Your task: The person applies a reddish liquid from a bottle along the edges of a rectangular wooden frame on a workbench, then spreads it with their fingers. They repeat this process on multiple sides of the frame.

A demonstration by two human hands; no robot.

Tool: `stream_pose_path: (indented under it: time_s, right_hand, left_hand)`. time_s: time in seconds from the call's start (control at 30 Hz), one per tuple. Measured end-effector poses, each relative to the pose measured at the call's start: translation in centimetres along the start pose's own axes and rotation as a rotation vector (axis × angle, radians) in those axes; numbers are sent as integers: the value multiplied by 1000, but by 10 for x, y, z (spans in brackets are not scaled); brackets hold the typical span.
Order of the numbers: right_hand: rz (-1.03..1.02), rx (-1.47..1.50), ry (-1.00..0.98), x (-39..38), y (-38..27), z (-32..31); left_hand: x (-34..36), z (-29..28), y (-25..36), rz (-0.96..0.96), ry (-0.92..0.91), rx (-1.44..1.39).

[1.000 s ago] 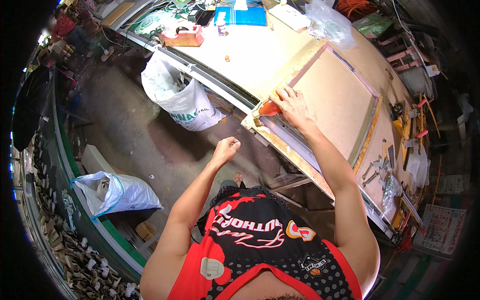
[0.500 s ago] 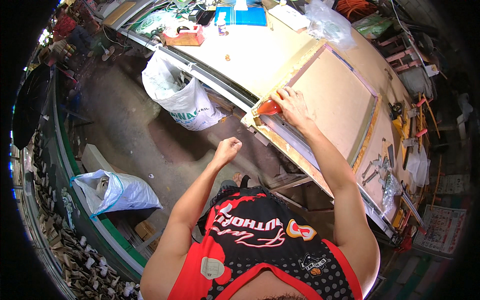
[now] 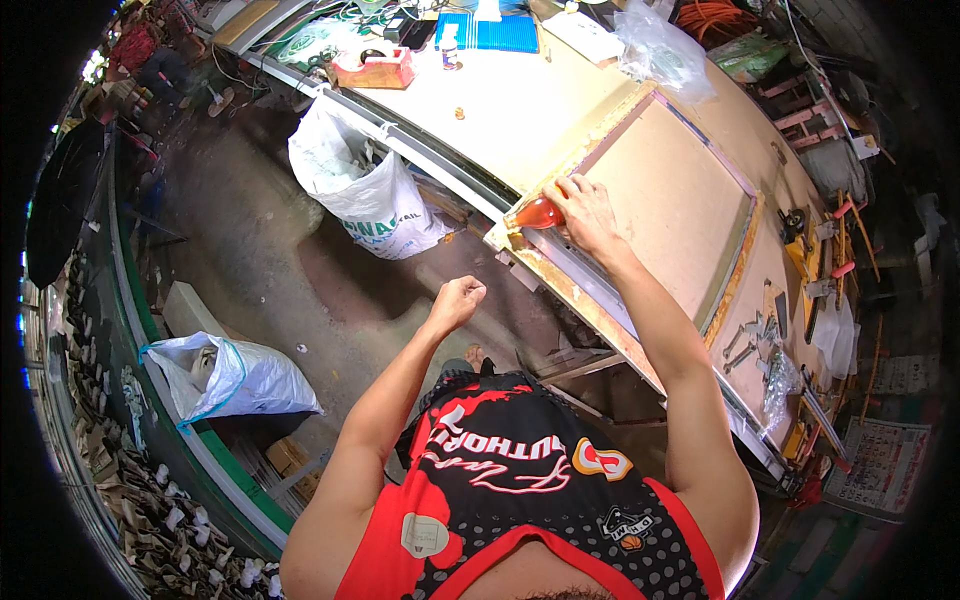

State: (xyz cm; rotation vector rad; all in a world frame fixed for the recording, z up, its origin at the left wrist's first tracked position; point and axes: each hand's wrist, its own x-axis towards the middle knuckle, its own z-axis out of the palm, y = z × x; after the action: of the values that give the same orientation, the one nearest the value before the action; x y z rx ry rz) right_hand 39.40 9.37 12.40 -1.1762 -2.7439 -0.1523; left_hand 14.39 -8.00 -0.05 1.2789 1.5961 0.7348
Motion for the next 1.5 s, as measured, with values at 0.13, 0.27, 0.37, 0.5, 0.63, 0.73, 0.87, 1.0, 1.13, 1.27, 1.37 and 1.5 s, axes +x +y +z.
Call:
stream_pose_path:
  time_s: [0.13, 0.27, 0.37, 0.5, 0.63, 0.73, 0.87, 1.0, 1.13, 1.27, 1.37, 1.5]
  right_hand:
    - [3, 5, -1, 0, 0, 2]
    - [3, -8, 1, 0, 0, 3]
    - [-1, 0, 10, 0, 0, 4]
    - [3, 8, 4, 0, 0, 4]
    - [1, 6, 13, 0, 0, 4]
    - [-6, -8, 39, 1, 0, 4]
    - [-1, -19, 8, 2, -1, 3]
    - [4, -26, 7, 3, -2, 2]
    - [1, -20, 15, 4, -2, 3]
    - [-8, -20, 42, 5, -1, 5]
    - [-9, -26, 39, 6, -1, 7]
    - [-16, -22, 43, 7, -1, 7]
  left_hand:
    - [0, 0, -1, -3, -3, -1]
    - [-2, 1, -1, -11, 0, -1]
    - [-2, 1, -1, -10, 1, -4]
    - [-2, 0, 1, 12, 0, 11]
    - [-2, 0, 1, 0, -9, 23]
    - [-2, 1, 2, -8, -17, 26]
    - [-2, 0, 4, -26, -26, 12]
    - [-2, -1, 6, -10, -25, 18]
    - [-1, 0, 5, -2, -24, 27]
    - [0, 1, 2, -16, -29, 14]
    - [0, 2, 1, -12, -29, 12]
    - [-1, 2, 0, 5, -22, 14]
